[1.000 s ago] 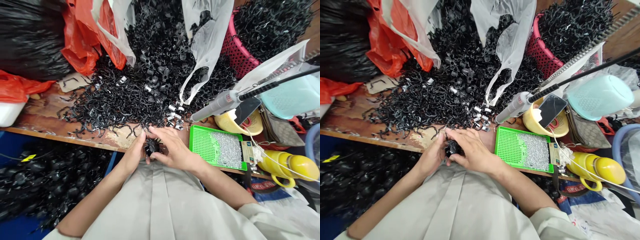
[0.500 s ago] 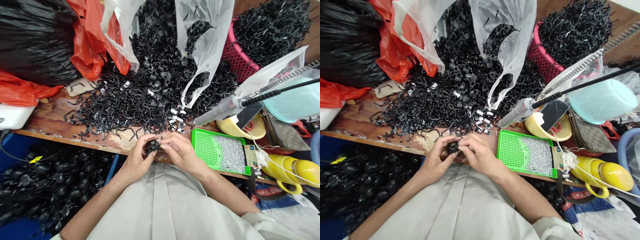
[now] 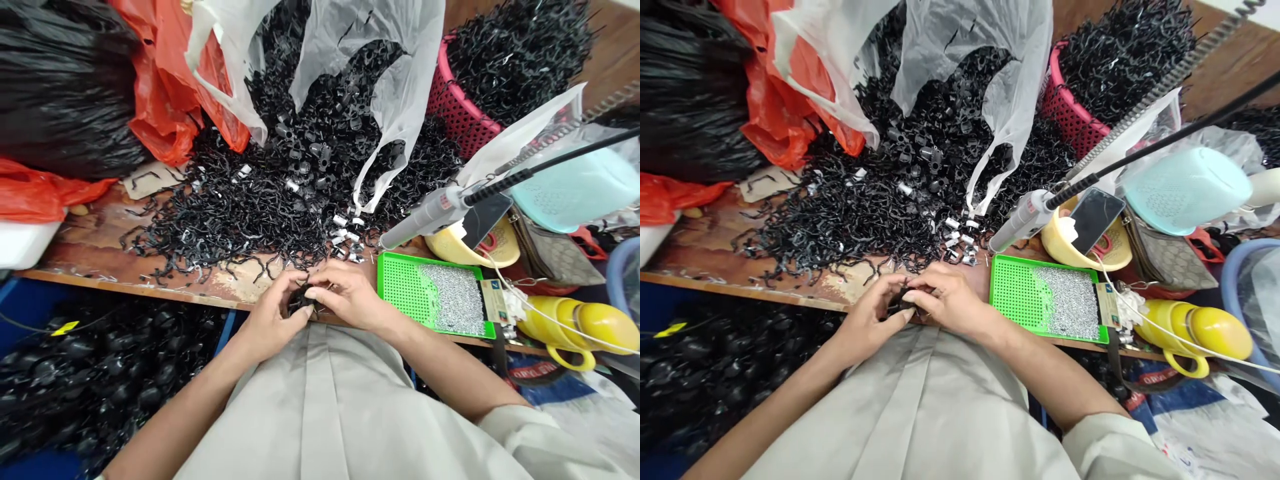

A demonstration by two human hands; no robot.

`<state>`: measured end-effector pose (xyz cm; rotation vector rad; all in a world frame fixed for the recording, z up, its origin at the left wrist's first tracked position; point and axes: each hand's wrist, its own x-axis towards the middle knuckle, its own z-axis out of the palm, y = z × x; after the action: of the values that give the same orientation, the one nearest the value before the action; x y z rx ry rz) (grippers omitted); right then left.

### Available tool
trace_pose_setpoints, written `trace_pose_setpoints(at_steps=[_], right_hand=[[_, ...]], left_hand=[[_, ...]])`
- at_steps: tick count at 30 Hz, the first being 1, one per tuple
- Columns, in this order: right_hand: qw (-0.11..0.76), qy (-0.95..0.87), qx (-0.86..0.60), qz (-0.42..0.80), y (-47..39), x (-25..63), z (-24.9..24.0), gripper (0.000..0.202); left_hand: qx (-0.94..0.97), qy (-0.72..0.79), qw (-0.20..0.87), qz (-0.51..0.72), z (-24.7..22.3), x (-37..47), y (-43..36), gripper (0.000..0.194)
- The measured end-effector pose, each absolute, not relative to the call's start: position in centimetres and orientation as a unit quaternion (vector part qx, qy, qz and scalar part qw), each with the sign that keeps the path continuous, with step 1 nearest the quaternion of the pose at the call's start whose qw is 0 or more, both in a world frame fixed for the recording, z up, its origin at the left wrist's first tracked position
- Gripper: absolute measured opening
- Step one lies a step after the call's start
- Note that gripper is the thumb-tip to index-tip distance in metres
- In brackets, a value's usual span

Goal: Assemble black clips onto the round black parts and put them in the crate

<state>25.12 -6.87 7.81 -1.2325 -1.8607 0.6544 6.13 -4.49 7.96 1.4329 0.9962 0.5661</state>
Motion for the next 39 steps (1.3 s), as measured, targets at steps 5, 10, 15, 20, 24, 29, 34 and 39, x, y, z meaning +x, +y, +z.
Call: trace_pose_setpoints(at_steps=[5,10,15,20,24,29,34,39], right_hand=[[0.224,-0.857,-0.404,0.227,-7.1,26.2,9.4,0.014],[0.091,-0.914,-0.35,0.186,-8.0,26.3,11.7,0.017],[0.146,-0.825,-0.48,0.26,-8.0,25.0,10.8,0.008],[0.324,-0.525,-0.574,0.539,-7.2,22.8,9.3,0.024],[0.372,-0.386,-0.487,0.69,-8.7,25.1,10.2,0.037],[0.632,-0.365,-0.613,0.304,-10.2,34.5,11.0,0.031],[0.573,-0.477,-0.624,0.233,-6.4,38.4,8.0,0.084],[0.541,-0.549,-0.596,0.223,-4.6,36.9,8.6,0.064]], left_hand=[[0.399,0.409,0.816,0.085,7.9,5.8,-4.4,0.036],[0.291,0.368,0.882,0.038,7.7,4.8,-4.7,0.035],[0.507,0.431,0.735,0.129,7.7,5.8,-5.1,0.029],[0.758,0.421,0.319,0.383,6.6,7.5,-4.7,0.038],[0.726,0.407,0.395,0.389,6.1,8.5,-3.9,0.033],[0.541,0.473,0.643,0.266,6.4,10.2,-4.6,0.05],[0.504,0.43,0.722,0.2,6.6,13.8,-6.8,0.046],[0.525,0.413,0.724,0.174,6.8,16.3,-8.1,0.044]])
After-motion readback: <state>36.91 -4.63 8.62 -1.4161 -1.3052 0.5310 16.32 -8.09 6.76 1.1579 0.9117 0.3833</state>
